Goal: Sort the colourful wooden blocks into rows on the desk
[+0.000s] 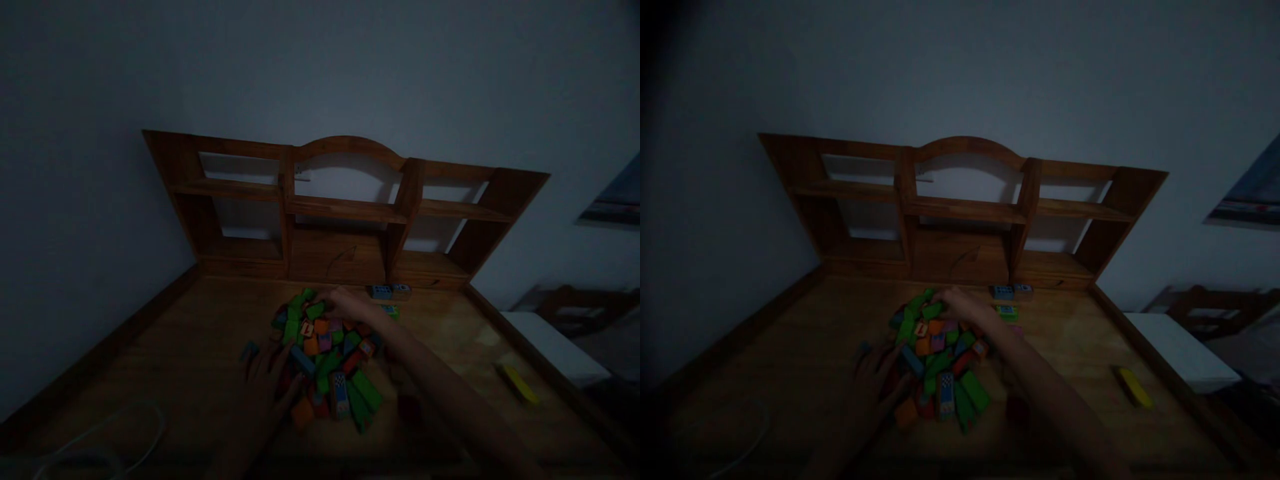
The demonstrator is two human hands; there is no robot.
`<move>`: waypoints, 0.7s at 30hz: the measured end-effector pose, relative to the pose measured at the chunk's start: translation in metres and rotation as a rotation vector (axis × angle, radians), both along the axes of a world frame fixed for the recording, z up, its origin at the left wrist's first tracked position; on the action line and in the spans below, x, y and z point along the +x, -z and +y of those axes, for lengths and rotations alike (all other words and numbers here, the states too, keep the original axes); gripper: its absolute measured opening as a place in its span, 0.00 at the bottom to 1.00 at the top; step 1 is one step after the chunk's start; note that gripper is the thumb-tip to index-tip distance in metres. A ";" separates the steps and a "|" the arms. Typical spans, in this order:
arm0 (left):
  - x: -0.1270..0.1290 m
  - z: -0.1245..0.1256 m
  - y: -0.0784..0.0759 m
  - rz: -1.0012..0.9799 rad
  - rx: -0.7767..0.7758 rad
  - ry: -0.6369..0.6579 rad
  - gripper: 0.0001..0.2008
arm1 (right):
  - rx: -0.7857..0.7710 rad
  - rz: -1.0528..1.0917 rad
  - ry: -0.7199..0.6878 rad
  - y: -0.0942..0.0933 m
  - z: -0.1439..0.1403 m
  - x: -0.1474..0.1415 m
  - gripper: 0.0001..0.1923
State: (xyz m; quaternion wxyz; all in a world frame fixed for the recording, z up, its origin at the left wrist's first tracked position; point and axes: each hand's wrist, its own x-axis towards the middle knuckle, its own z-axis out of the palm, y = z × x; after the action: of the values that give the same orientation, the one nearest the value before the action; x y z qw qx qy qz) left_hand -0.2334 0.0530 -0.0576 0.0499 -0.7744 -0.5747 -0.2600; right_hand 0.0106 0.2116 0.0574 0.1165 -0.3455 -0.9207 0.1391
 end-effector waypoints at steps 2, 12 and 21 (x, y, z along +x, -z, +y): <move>0.000 0.000 0.000 0.017 0.003 0.009 0.31 | 0.017 0.001 0.015 0.005 -0.002 -0.003 0.22; -0.002 -0.002 0.000 0.017 0.016 0.011 0.31 | 0.176 0.174 0.264 -0.030 0.001 0.081 0.19; -0.001 -0.002 -0.001 0.006 0.010 0.005 0.29 | 0.016 0.040 0.578 0.007 -0.042 0.231 0.15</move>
State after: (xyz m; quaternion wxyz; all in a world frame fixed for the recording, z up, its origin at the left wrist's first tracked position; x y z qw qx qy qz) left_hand -0.2342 0.0513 -0.0564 0.0549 -0.7763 -0.5712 -0.2610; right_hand 0.2417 0.1700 0.0508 0.1722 -0.5896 -0.7828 0.0996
